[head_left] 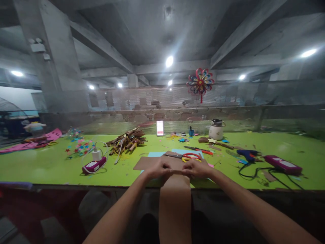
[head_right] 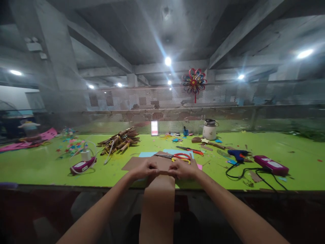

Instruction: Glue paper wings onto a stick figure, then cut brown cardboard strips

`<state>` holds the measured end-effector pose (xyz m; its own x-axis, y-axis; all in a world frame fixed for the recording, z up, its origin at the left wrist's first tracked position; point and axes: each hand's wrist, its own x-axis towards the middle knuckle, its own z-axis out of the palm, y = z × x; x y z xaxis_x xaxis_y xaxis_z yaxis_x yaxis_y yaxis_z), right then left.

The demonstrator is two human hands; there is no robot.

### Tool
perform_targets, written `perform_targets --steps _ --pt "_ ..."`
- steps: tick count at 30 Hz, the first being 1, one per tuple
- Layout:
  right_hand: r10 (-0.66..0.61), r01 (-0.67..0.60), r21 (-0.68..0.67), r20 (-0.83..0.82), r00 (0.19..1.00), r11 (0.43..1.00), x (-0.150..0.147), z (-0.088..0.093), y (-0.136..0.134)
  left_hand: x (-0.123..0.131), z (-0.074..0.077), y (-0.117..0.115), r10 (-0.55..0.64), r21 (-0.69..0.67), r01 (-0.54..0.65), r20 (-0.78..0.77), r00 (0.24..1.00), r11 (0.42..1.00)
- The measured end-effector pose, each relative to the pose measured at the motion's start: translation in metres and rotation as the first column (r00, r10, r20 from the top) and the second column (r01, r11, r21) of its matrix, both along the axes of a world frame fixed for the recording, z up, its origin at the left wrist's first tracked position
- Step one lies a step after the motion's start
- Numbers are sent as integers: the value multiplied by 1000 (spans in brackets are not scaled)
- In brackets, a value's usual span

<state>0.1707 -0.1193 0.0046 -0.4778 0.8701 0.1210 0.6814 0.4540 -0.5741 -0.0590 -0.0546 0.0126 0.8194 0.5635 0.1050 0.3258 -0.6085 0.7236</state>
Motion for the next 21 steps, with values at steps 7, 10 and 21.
perform_targets --steps 7,10,21 --pt "21 -37 -138 -115 993 990 1 -5 2 -7 -13 -1 57 12 -57 24 998 998" --pt "38 -74 -191 -185 982 979 5 -11 7 -11 -13 -1 66 -6 -65 12 998 998" --pt "-5 -85 -287 -299 954 954 11 -11 10 -16 -13 4 114 -40 -115 -26 993 992"
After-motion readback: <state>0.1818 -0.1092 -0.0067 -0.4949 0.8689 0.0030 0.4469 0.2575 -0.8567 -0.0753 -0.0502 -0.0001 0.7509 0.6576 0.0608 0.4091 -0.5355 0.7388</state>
